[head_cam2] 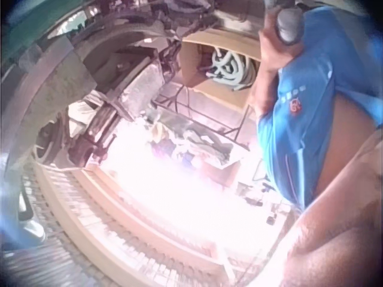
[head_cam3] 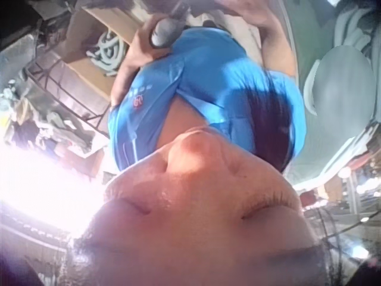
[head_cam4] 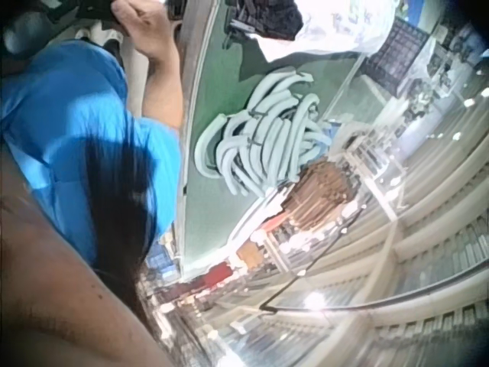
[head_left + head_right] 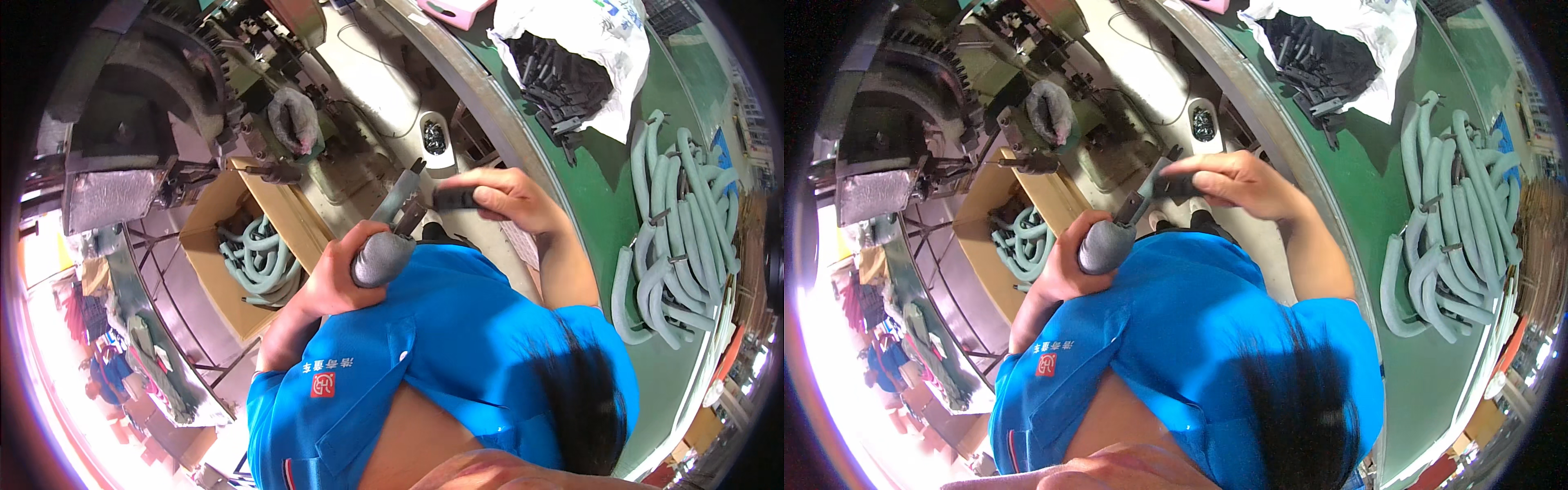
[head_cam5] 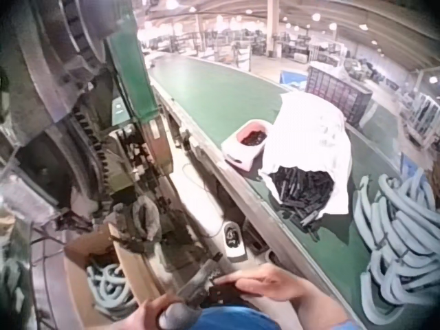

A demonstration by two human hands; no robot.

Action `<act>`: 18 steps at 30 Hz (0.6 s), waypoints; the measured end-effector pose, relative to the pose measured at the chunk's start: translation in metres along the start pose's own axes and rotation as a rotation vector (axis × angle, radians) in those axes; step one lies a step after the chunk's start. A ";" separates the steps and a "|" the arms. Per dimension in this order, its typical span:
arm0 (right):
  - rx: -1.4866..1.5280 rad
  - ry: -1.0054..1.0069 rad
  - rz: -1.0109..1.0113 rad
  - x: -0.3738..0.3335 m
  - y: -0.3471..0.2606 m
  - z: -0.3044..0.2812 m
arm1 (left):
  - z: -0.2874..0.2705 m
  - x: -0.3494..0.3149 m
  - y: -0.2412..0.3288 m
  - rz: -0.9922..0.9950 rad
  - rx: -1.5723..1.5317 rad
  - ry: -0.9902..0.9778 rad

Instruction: The person repeatedly picks up gray foam-covered cables and black plastic connectors from a workbench, inserts the connectors into the cable ends, and uses a handheld tool to crimp or secure them. The finished assemblies are placed into a cardboard box.

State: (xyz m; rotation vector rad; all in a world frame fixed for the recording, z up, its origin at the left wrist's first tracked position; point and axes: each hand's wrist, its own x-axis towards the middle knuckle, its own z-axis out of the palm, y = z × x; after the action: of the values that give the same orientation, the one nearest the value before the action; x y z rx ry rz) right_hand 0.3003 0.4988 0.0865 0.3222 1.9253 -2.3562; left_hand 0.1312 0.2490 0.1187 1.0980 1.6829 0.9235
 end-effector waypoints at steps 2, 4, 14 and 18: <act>-0.079 0.009 -0.120 0.013 -0.007 0.019 | 0.000 -0.005 0.001 -0.067 -0.063 -0.005; -0.067 -0.017 0.038 0.016 -0.018 0.022 | 0.000 -0.009 -0.003 -0.021 -0.060 0.018; -0.127 -0.153 0.035 0.050 -0.038 0.037 | -0.006 -0.038 -0.006 0.072 -0.071 0.126; -0.339 -0.466 0.054 0.071 -0.051 0.042 | -0.006 -0.048 0.005 -0.050 -0.109 0.005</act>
State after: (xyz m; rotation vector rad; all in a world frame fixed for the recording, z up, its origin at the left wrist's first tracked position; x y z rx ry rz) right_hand 0.2163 0.4736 0.1283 -0.1831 1.9863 -1.8115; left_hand 0.1368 0.2051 0.1384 0.9781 1.6371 0.9752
